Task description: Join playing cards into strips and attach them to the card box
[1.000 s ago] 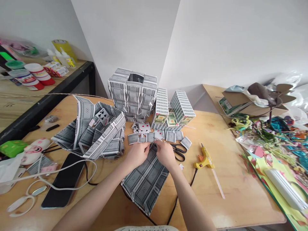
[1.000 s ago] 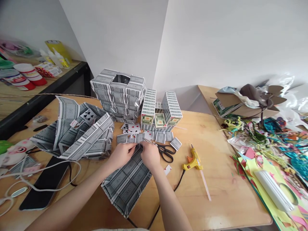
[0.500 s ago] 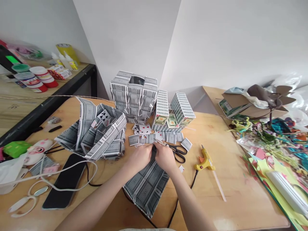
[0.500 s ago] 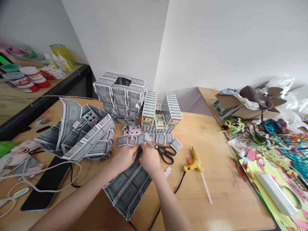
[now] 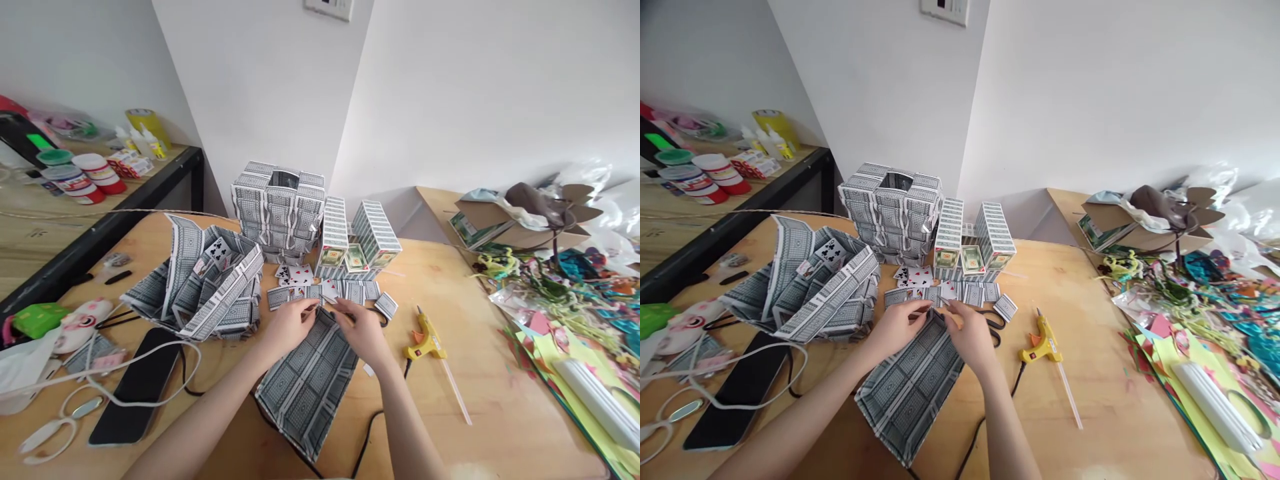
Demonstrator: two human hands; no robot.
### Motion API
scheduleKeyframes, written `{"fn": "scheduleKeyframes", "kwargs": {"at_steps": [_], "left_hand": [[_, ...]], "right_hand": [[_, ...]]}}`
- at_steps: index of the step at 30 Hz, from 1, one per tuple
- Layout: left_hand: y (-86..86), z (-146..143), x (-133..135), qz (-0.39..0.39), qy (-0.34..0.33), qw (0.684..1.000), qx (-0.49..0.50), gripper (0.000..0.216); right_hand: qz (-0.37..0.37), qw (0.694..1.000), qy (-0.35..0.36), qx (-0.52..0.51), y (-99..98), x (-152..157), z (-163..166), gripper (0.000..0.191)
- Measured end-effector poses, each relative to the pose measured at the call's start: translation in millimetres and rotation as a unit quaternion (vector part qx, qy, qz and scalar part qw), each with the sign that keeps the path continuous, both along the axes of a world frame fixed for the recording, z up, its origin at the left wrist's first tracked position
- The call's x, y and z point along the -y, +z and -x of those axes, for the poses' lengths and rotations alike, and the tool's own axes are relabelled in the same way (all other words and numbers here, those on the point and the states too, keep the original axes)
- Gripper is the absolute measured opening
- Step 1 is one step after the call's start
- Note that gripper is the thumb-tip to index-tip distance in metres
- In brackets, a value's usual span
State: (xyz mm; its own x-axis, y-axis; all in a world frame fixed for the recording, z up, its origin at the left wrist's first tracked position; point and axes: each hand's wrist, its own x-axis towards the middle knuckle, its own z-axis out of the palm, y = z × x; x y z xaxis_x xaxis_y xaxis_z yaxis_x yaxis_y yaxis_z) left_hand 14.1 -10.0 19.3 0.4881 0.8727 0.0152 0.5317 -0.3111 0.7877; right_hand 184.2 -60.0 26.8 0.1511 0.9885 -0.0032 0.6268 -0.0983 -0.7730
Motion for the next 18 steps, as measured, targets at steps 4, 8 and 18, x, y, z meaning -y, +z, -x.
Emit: {"fn": "scheduleKeyframes", "kwargs": {"at_steps": [4,8,18], "left_hand": [[-0.4,-2,-8,0.036,-0.005,0.999,0.031,0.029],[-8.8,-5,-17,0.061,0.02,0.997,0.036,0.026],[-21.0,-9,-23,0.12,0.01,0.986,0.118,0.028]], "right_hand": [[-0.012,0.973,-0.203,-0.11,-12.8,34,-52,0.033],[0.023,0.908,-0.408,-0.09,-38.6,78,-105,0.039],[0.079,0.85,-0.467,-0.232,-72.1,96,-124,0.041]]}}
